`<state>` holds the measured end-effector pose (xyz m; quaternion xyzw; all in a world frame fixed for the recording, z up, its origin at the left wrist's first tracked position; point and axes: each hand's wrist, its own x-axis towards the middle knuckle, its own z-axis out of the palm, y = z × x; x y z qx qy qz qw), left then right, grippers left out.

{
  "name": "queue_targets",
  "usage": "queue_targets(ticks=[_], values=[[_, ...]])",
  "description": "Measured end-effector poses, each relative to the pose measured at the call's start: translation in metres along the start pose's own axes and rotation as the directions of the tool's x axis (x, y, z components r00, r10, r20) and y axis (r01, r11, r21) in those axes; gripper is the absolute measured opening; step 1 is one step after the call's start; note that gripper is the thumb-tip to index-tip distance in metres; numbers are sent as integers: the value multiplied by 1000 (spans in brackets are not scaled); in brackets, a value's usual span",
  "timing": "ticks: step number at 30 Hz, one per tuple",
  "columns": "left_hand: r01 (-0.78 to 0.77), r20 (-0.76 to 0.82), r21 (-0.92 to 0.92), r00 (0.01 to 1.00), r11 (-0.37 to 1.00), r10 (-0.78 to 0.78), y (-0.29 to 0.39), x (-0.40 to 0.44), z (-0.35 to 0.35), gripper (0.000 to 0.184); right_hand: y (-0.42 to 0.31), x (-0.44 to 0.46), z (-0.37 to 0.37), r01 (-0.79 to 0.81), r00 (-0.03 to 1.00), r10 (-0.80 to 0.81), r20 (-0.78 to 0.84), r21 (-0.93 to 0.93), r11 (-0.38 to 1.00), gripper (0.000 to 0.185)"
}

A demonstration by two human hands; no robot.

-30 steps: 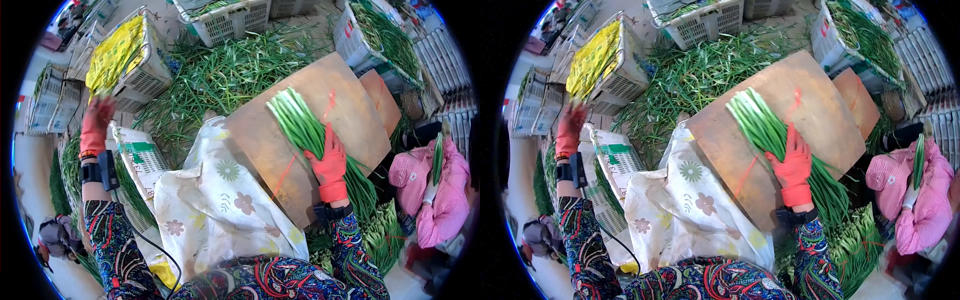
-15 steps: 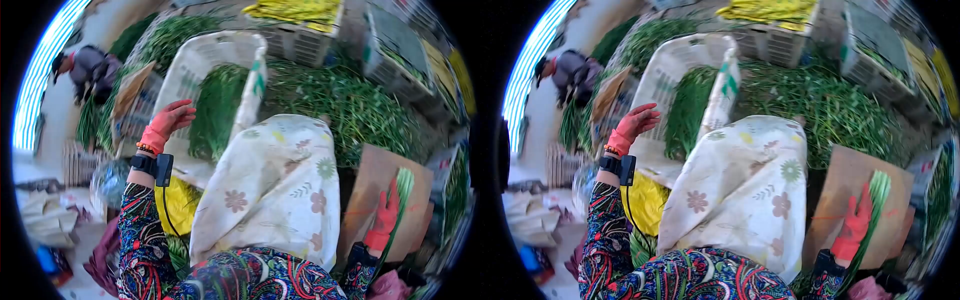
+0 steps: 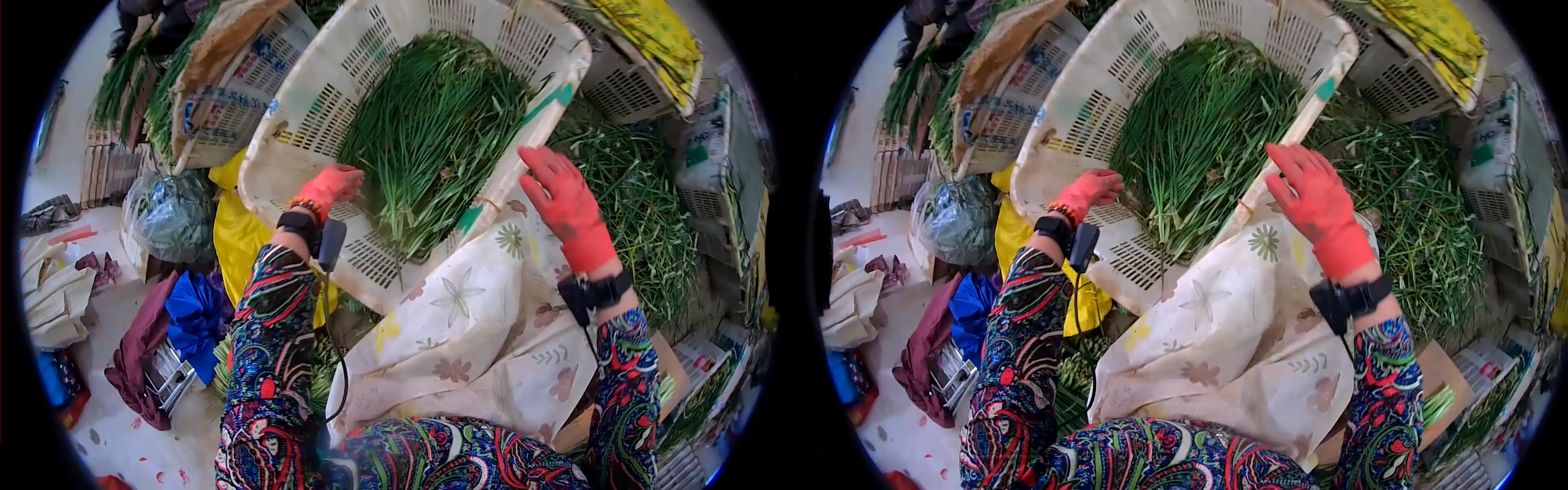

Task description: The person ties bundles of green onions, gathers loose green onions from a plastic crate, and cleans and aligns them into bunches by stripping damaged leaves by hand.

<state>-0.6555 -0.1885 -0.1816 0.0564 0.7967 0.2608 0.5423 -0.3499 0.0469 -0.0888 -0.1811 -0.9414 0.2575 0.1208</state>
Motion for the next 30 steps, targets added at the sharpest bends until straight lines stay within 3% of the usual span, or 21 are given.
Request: queue_targets(ticks=[2,5,6,8,10,11,12,13,15,18,19,20,21,22,24,27,28,30], values=[[42,29,273,998,961,-52,0,35,8,53,19,38,22,145,989,-143,26,-105,984,34],[44,13,769,996,638,-85,5,46,40,61,51,73,56,179,981,-171,91,-88,980,32],[70,53,800,981,596,-186,-9,63,50,69,55,74,61,117,983,-108,150,-53,992,31],[56,134,749,963,660,-233,-9,54,64,71,46,83,50,-16,961,13,275,10,1000,29],[104,188,609,944,786,-271,-31,65,85,78,53,79,53,60,981,-62,186,19,998,26],[212,35,612,955,762,-294,-6,52,103,90,52,81,53,71,981,-72,179,13,997,26],[212,-42,359,977,909,-211,-84,110,121,90,52,80,53,81,981,-82,174,10,997,26],[222,-145,352,973,909,-181,-82,103,129,75,54,79,55,85,985,-90,147,40,996,26],[178,-185,448,977,876,-104,-76,92,130,55,51,80,55,92,989,-94,116,25,995,24],[-25,47,705,999,709,-11,-81,107,93,41,52,80,56,113,989,-113,97,0,994,22],[-395,389,708,910,586,144,-104,140,66,42,52,79,56,123,988,-122,95,-9,992,21],[-88,174,726,983,682,-57,-46,109,60,35,52,79,55,111,989,-110,97,-4,994,20],[-181,144,670,983,720,112,-72,139,42,37,51,80,56,102,990,-102,95,1,995,19],[-192,162,566,979,801,120,-55,135,26,39,50,82,56,94,991,-94,91,6,996,18],[-169,200,480,976,861,80,-42,149,9,52,47,83,54,77,991,-77,113,0,997,19],[-81,262,501,963,862,-62,-26,129,26,58,47,84,53,69,987,-66,147,-21,997,20],[-170,358,451,934,876,-3,-48,140,32,66,48,84,54,78,987,-75,143,-17,997,20],[-107,325,486,943,867,-66,-69,142,58,84,49,82,55,72,986,-69,152,-14,997,20]])
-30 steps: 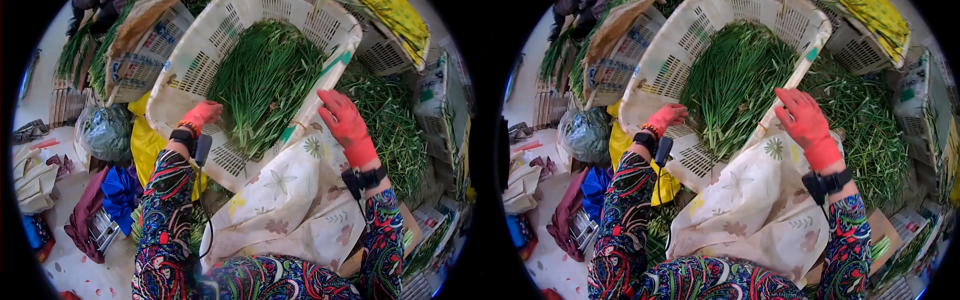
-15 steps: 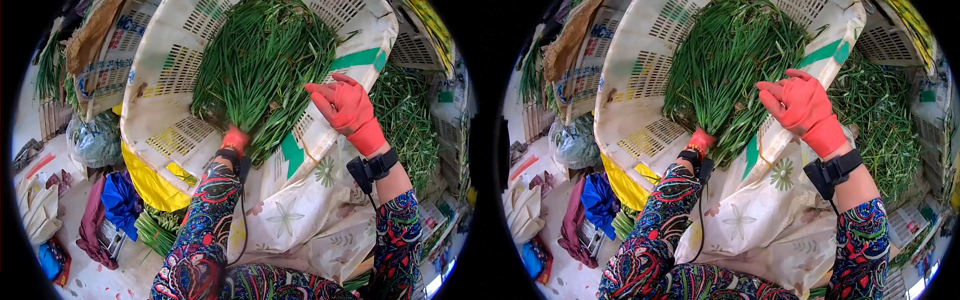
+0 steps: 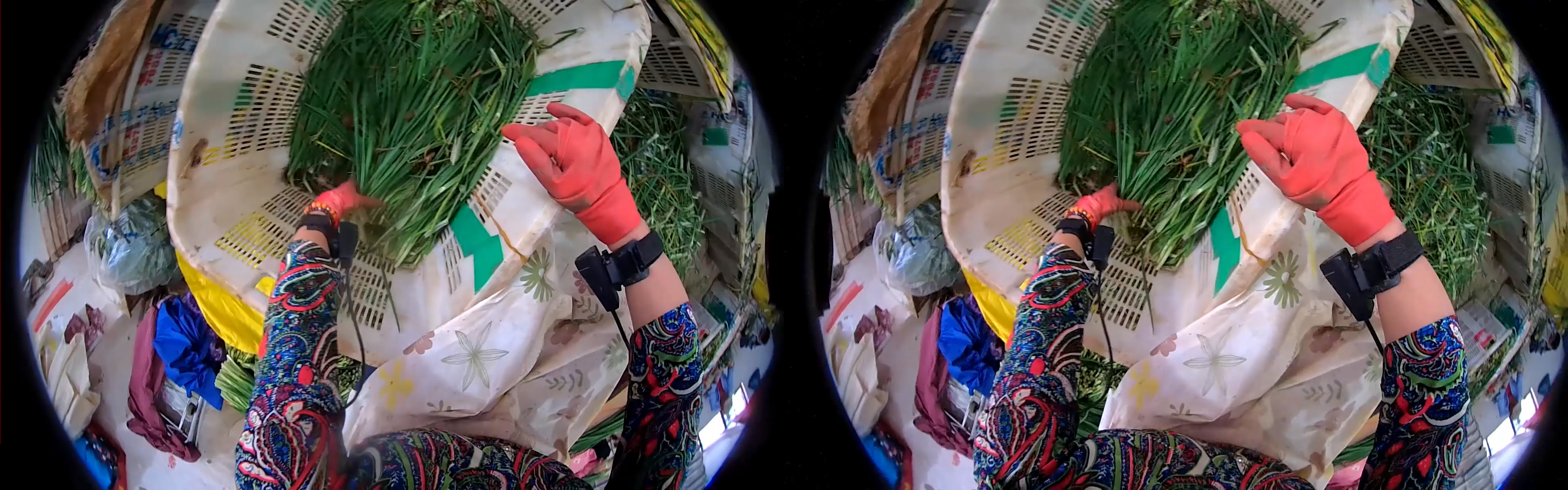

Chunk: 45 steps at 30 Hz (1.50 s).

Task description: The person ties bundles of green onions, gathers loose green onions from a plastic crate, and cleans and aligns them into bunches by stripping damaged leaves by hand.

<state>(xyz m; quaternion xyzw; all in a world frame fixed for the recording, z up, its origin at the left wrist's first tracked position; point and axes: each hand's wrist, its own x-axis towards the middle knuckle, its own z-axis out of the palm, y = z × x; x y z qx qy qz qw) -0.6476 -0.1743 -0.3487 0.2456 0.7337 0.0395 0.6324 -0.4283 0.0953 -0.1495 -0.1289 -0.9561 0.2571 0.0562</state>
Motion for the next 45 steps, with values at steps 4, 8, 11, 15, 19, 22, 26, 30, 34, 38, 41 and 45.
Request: queue_targets(ticks=[4,8,11,15,19,22,26,30,34,38,41,45], values=[[89,-133,-48,987,995,-94,-7,27,49,112,1,1,-1,16,1000,-16,10,-48,999,21],[-37,-207,-131,978,991,9,-1,8,58,116,-2,4,-5,-7,999,9,35,-60,998,20],[18,-298,-19,954,1000,-23,4,7,66,104,-2,3,-2,-14,1000,14,8,5,1000,21],[174,-309,12,937,985,-162,19,7,68,84,-4,4,-6,-45,996,47,77,-24,999,25],[78,-257,3,964,997,-75,4,11,58,79,-2,1,-2,-14,1000,14,-3,-31,999,24],[59,-338,-111,936,992,-94,4,9,75,82,1,1,-2,-36,998,37,49,-5,999,25],[81,-378,-99,919,992,-112,17,3,74,84,1,-1,-2,6,1000,-6,-15,-7,1000,22],[37,-217,37,976,999,-28,25,-17,34,74,1,-2,-5,-59,992,61,112,-18,998,21],[7,-178,152,984,988,21,13,-21,-17,69,1,-2,-5,-83,984,85,159,-14,996,25],[-137,127,-205,978,969,165,68,-87,-55,42,2,-4,3,-21,1000,22,18,-86,996,21],[-68,109,-285,989,956,103,95,-115,-59,39,-28,2,14,-317,948,316,17,48,947,26],[-336,31,94,942,937,335,84,-129,-62,29,-103,1,103,-665,419,883,211,734,140,71]])
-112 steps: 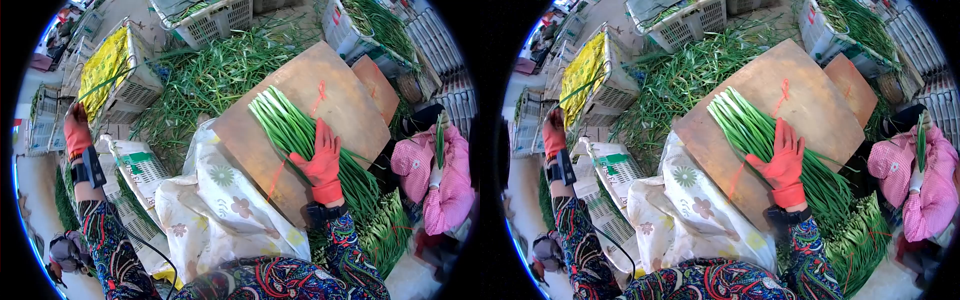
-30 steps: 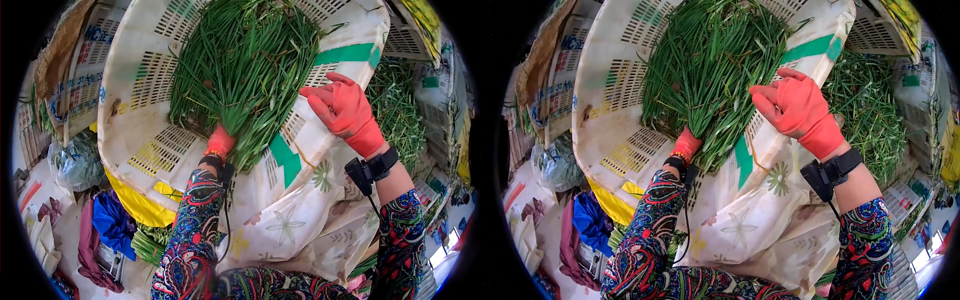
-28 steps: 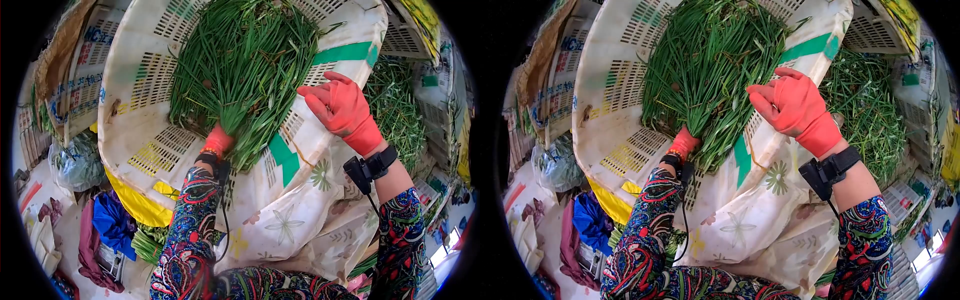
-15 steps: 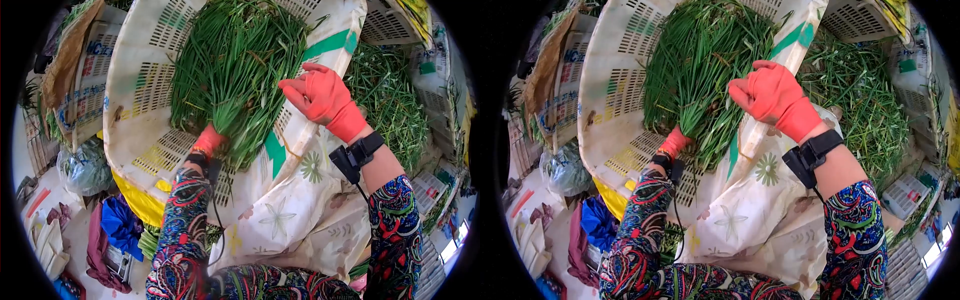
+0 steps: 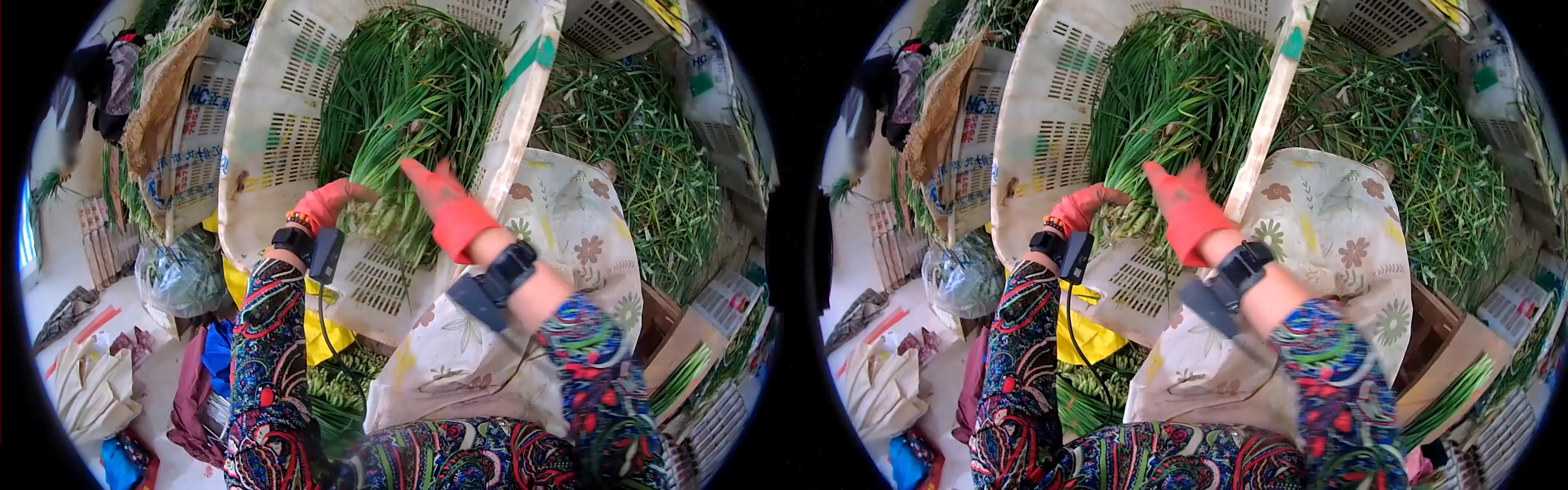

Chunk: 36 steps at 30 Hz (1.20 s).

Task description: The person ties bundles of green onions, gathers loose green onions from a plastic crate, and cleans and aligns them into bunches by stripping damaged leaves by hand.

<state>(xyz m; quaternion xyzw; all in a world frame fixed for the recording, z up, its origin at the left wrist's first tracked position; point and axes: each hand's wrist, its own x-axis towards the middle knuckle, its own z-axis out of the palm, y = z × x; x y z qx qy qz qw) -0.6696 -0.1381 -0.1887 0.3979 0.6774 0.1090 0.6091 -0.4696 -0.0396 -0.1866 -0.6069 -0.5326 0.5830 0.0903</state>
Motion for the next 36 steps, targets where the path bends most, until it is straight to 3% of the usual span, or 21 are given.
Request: queue_targets(ticks=[1,2,3,5,6,7,9,10,12,15,19,22,24,25,26,28,29,31,33,34,36], values=[[-54,-14,61,998,997,55,5,-3,0,27,-6,-11,-4,-442,878,363,311,243,863,81],[-177,-12,115,984,977,179,8,-6,1,28,9,-18,3,-567,810,445,382,319,760,83],[-57,20,129,998,990,55,12,-7,3,32,12,-23,6,-609,783,490,384,311,730,84],[-219,51,240,976,946,213,25,-10,9,31,1,-37,8,-687,721,575,385,299,662,86],[-178,54,256,984,950,170,36,-16,13,30,17,-33,18,-728,677,418,606,472,496,91],[151,134,-225,983,963,-123,49,-8,17,30,35,-27,29,-771,628,192,754,571,283,98],[285,150,169,939,943,-311,73,-5,23,38,35,-24,42,-690,707,331,626,506,517,73],[81,45,343,994,936,-102,77,-7,34,45,38,-23,46,-657,736,360,573,477,583,66],[154,93,351,976,923,-198,77,-12,42,49,48,-23,55,-607,779,391,490,433,666,58],[147,135,404,967,903,-218,90,-21,50,53,71,-16,62,-547,793,212,571,514,661,47],[229,216,443,911,867,-351,153,-48,49,60,45,-37,22,-686,619,2,786,538,490,36],[206,270,485,889,850,-370,178,-70,41,58,-11,-79,-36,-731,575,-18,818,524,437,36],[150,397,60,904,987,-161,184,-97,24,58,7,-74,-39,-828,419,-94,903,423,368,26],[144,448,19,884,989,-137,201,-114,11,48,-6,-84,-55,-862,363,-137,922,388,326,25],[133,340,-17,933,991,-119,209,-131,1,44,-12,-94,-66,-826,343,-221,913,405,392,28],[-78,141,42,987,996,72,236,-164,-8,48,-31,-126,-100,-807,319,-84,944,317,498,36],[-204,148,-80,965,976,214,247,-178,-8,58,-37,-141,-116,-778,294,-58,954,274,566,38],[-621,139,104,782,777,607,264,-186,5,60,-38,-168,-145,-708,210,94,973,85,701,42],[-775,376,237,629,586,680,272,-184,26,70,-35,-202,-163,-724,181,117,976,52,688,44],[-783,417,347,622,517,663,268,-182,45,76,-35,-216,-175,-719,123,146,982,-14,695,44],[-654,536,366,730,662,425,253,-182,83,83,-29,-240,-200,-754,-3,245,969,-163,636,47]])
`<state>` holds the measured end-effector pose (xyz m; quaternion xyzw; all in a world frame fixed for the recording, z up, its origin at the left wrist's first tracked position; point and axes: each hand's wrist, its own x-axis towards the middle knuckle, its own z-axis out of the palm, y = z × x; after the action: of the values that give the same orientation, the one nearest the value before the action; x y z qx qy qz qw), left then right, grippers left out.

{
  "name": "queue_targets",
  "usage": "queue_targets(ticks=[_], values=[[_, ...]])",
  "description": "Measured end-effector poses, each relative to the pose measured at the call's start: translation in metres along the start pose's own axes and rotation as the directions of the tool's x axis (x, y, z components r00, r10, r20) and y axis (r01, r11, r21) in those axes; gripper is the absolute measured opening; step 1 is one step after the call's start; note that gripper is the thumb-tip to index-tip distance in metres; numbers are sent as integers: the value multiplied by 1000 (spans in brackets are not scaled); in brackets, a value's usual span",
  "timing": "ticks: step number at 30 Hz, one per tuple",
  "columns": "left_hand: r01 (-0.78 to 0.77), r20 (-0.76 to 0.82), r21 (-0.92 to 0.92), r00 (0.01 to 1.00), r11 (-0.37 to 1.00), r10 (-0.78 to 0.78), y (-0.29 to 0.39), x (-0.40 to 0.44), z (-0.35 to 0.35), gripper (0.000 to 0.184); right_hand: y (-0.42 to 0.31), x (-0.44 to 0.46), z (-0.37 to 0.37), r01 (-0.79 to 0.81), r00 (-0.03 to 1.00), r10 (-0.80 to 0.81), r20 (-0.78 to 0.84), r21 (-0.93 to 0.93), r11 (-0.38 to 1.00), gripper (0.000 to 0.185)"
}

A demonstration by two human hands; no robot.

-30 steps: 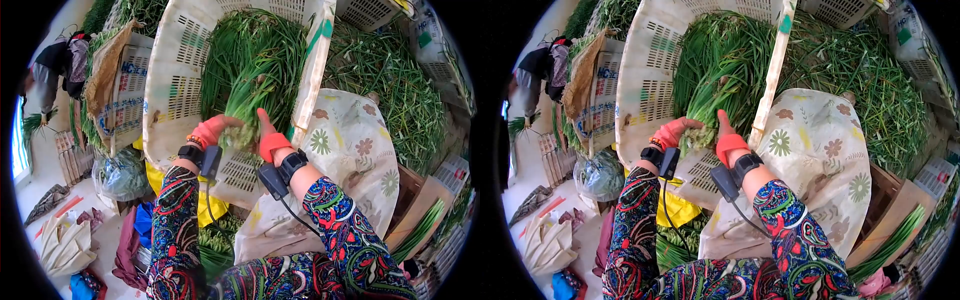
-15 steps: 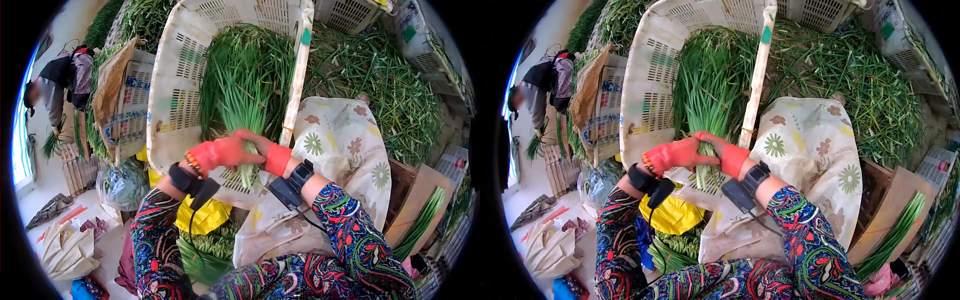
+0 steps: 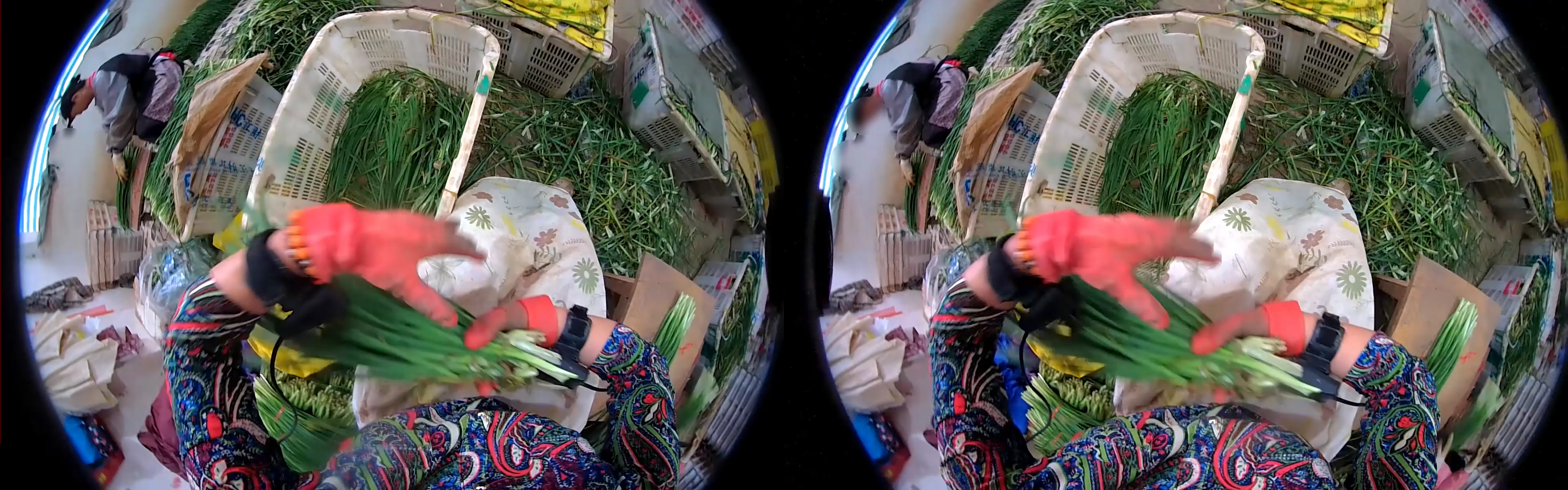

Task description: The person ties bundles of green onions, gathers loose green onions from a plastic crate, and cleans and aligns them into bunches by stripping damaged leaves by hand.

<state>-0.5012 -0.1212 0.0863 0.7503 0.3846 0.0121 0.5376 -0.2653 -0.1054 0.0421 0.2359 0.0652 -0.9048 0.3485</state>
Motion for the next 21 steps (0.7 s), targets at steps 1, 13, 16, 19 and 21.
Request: queue_targets(ticks=[1,13,16,19,21], values=[[68,182,-37,982,997,-60,-5,9,18,82,10,-9,6,-31,999,31,41,7,999,49],[86,190,-916,953,391,236,-12,-26,188,103,173,6,-83,727,687,-717,-120,114,677,55],[184,197,-959,979,215,44,-6,-34,181,94,161,23,-51,686,698,-716,-3,-282,671,57],[199,185,-973,976,118,-118,-3,-21,172,78,144,40,-29,752,569,-822,-27,-388,533,62],[118,83,-970,982,211,-168,6,-1,150,75,132,63,-56,873,478,-878,-40,-91,479,59]])
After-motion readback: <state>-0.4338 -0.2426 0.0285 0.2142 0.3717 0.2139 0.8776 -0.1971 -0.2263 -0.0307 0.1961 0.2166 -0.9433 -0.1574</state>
